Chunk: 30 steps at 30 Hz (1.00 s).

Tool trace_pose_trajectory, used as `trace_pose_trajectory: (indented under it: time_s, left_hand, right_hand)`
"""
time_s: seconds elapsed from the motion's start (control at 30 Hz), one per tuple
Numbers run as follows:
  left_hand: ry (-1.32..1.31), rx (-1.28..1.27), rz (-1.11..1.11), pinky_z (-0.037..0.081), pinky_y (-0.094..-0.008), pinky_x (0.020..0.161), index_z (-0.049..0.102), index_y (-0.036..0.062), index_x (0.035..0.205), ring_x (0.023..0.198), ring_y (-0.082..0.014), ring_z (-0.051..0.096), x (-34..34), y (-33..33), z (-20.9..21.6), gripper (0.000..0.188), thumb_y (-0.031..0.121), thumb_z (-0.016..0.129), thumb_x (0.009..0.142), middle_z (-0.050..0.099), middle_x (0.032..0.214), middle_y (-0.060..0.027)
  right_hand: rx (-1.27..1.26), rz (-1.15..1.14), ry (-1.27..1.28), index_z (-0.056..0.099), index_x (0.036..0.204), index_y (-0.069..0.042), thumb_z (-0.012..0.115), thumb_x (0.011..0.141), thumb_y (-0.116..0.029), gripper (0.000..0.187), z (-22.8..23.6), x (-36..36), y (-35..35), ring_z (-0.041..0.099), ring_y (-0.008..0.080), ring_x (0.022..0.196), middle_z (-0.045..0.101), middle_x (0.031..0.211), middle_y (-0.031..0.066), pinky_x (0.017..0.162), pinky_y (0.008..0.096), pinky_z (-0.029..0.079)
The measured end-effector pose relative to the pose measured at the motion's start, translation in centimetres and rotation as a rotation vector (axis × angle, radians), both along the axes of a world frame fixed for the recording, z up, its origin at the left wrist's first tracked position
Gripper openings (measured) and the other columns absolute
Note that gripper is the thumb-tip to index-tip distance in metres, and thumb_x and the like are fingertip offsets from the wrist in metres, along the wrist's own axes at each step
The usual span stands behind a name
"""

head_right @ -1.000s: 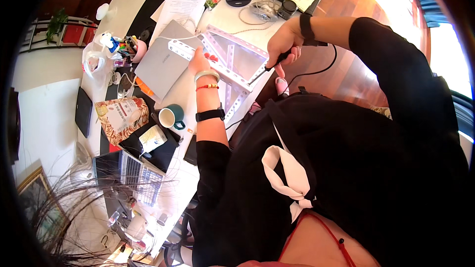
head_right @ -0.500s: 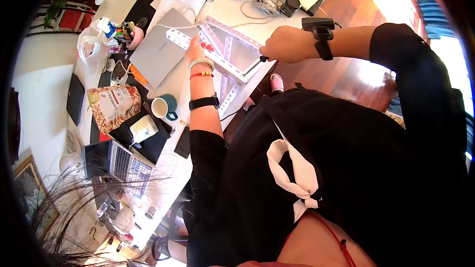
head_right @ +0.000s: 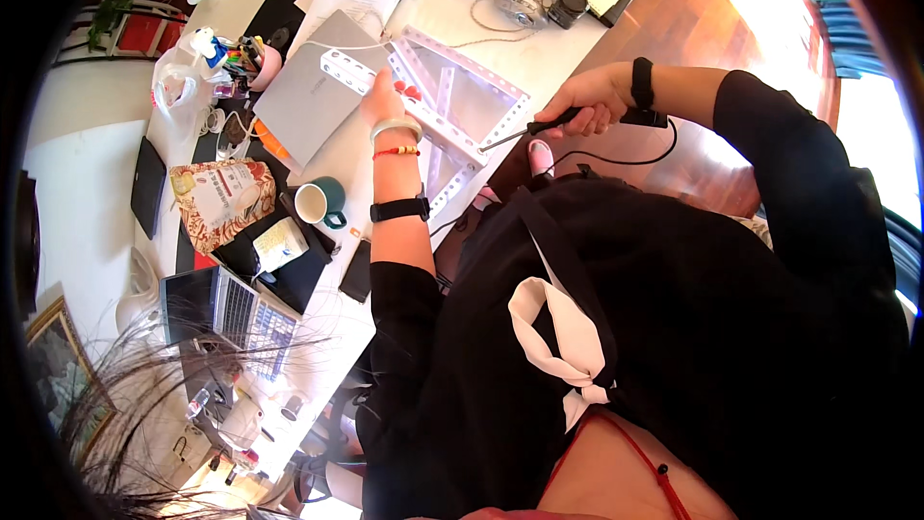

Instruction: The person assembles a white metal structural component using a screwdriver to tighten screws, then places the assembled piece into a red shopping bag.

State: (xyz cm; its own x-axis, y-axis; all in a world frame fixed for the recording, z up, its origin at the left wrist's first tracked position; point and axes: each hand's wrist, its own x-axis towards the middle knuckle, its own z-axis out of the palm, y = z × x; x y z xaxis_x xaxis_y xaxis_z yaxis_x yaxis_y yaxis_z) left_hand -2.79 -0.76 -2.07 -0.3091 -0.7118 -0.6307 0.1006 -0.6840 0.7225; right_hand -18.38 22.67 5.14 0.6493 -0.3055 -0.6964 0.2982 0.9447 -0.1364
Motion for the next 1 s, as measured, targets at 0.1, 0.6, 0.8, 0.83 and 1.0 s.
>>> trace_pose_trajectory:
  time_s: [0.1, 0.6, 0.8, 0.83, 1.0]
  left_hand:
    - [0.011, -0.04, -0.025, 0.042, -0.035, 0.036, 0.051, -0.0056, 0.095, 0.04, -0.0222, 0.049, 0.1, 1.0, 0.3, 0.028, 0.018, 0.062, 0.084, 0.05, 0.064, -0.0112]
    - [-0.053, -0.014, -0.051, 0.042, -0.0341, 0.038, 0.051, -0.0035, 0.097, 0.042, -0.021, 0.049, -1.4, 1.7, 0.4, 0.029, 0.019, 0.063, 0.084, 0.051, 0.067, -0.0113]
    - [-0.018, 0.001, -0.026, 0.042, -0.0344, 0.038, 0.051, -0.0035, 0.095, 0.042, -0.0214, 0.048, -1.2, 1.5, 0.2, 0.027, 0.018, 0.062, 0.084, 0.051, 0.067, -0.0111]
    - [-0.01, 0.005, -0.011, 0.042, -0.0345, 0.038, 0.051, -0.0035, 0.095, 0.042, -0.0215, 0.048, -0.9, 1.4, 0.3, 0.027, 0.018, 0.062, 0.084, 0.051, 0.067, -0.011]
    - [-0.019, 0.02, -0.002, 0.041, -0.0347, 0.037, 0.051, -0.0033, 0.096, 0.042, -0.0217, 0.048, -0.5, 1.0, 0.2, 0.027, 0.017, 0.063, 0.083, 0.05, 0.068, -0.0112]
  right_hand:
    - [0.044, 0.032, 0.101, 0.056, 0.082, -0.008, 0.05, 0.096, -0.04, 0.035, 1.2, 0.7, -0.4, 0.027, 0.0015, 0.038, 0.033, 0.047, -0.0077, 0.036, 0.0197, 0.026]
    - [-1.507, 0.987, 1.804, 0.058, 0.082, -0.007, 0.054, 0.086, -0.02, 0.014, 4.8, 3.2, -1.3, 0.064, 0.027, 0.065, 0.058, 0.059, 0.0094, 0.054, 0.0388, 0.046]
    - [-0.541, 0.649, 1.067, 0.061, 0.079, 0.001, 0.051, 0.092, -0.044, 0.047, 4.0, 0.9, -2.4, 0.061, 0.0268, 0.062, 0.062, 0.068, 0.0167, 0.054, 0.0369, 0.045]
    - [-0.452, 0.548, 0.927, 0.06, 0.081, 0.001, 0.051, 0.093, -0.041, 0.045, 3.8, 0.6, -2.3, 0.062, 0.0253, 0.062, 0.061, 0.067, 0.0163, 0.054, 0.0377, 0.045]
    - [-0.977, 0.842, 1.348, 0.055, 0.089, -0.009, 0.057, 0.086, -0.022, 0.014, 6.2, 2.8, -1.4, 0.057, 0.0234, 0.068, 0.058, 0.077, 0.0036, 0.064, 0.0345, 0.046]
